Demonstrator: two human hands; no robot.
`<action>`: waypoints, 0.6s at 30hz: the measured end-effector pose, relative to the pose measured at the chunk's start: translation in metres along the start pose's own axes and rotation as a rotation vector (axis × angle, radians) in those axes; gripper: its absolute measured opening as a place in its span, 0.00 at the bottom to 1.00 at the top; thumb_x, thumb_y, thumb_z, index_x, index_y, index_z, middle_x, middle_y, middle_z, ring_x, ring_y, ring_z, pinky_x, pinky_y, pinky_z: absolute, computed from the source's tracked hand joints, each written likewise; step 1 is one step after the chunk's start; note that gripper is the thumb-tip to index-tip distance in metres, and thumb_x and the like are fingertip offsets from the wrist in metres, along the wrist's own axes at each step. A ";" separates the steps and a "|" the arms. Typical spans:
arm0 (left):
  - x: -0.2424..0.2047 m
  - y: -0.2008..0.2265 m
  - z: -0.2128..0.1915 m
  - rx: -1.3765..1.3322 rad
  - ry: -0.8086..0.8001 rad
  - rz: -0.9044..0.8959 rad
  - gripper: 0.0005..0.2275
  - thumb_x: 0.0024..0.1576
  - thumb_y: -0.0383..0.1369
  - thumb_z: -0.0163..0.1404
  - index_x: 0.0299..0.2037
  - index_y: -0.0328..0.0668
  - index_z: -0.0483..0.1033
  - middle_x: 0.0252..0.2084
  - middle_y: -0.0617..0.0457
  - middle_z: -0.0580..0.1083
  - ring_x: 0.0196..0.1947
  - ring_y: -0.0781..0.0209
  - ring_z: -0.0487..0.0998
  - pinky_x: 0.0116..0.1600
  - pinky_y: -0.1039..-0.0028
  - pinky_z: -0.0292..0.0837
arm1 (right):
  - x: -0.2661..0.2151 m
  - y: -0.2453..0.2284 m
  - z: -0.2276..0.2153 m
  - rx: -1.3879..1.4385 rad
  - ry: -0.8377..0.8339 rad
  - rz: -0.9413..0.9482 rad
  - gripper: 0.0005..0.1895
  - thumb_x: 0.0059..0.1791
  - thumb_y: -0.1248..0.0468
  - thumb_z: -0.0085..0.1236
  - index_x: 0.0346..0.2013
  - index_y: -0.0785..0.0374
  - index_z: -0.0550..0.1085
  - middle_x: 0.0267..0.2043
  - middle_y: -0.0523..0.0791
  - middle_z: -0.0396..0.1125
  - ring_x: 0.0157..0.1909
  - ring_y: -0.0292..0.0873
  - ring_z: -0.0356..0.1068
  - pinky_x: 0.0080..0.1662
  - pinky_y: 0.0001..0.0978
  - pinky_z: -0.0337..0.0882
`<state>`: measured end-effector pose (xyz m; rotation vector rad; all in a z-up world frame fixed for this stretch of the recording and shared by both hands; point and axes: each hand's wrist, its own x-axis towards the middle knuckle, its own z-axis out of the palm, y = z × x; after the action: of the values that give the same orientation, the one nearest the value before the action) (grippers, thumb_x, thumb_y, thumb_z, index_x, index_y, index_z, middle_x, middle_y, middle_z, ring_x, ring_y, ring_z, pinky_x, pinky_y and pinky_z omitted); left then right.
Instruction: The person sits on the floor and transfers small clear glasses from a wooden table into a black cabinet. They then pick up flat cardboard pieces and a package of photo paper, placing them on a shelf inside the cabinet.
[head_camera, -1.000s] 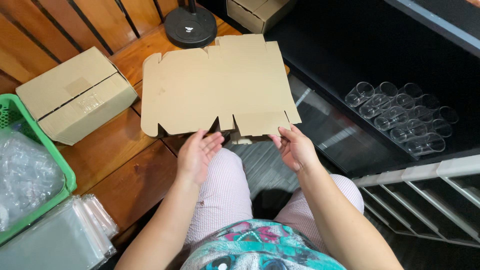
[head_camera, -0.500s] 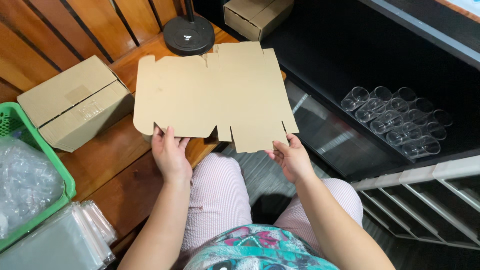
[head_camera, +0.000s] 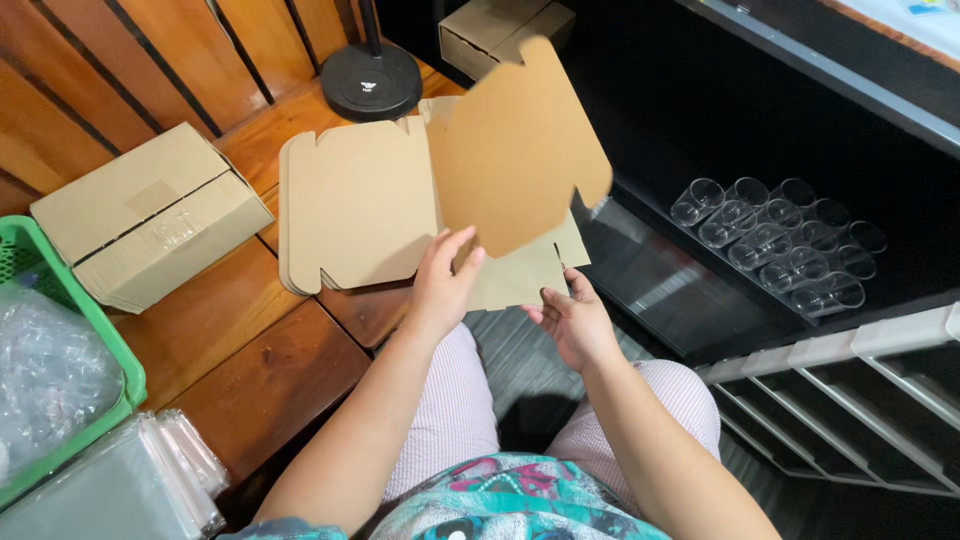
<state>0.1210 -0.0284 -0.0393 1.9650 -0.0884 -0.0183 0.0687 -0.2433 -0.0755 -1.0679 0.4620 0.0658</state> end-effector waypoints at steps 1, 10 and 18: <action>0.002 -0.003 0.001 -0.001 -0.001 0.002 0.22 0.64 0.49 0.50 0.67 0.58 0.71 0.72 0.41 0.62 0.74 0.42 0.61 0.74 0.57 0.58 | 0.000 0.000 -0.002 0.000 0.001 -0.003 0.21 0.54 0.74 0.50 0.61 0.57 0.62 0.36 0.50 0.71 0.36 0.52 0.80 0.41 0.38 0.83; 0.017 -0.025 0.006 -0.116 0.149 -0.176 0.30 0.55 0.42 0.61 0.68 0.47 0.69 0.58 0.51 0.78 0.58 0.55 0.79 0.59 0.71 0.78 | 0.000 0.002 -0.009 0.011 -0.017 -0.039 0.23 0.54 0.74 0.50 0.64 0.58 0.63 0.42 0.55 0.73 0.36 0.51 0.79 0.39 0.35 0.84; 0.042 -0.009 0.005 -0.652 0.162 -0.348 0.26 0.60 0.33 0.58 0.67 0.34 0.68 0.55 0.39 0.77 0.51 0.46 0.81 0.50 0.59 0.82 | -0.003 -0.003 -0.025 0.057 -0.137 -0.072 0.25 0.52 0.76 0.52 0.64 0.59 0.65 0.41 0.58 0.75 0.32 0.54 0.79 0.35 0.38 0.83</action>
<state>0.1626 -0.0323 -0.0479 1.3034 0.3296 -0.1025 0.0586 -0.2661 -0.0815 -1.0161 0.3001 0.0608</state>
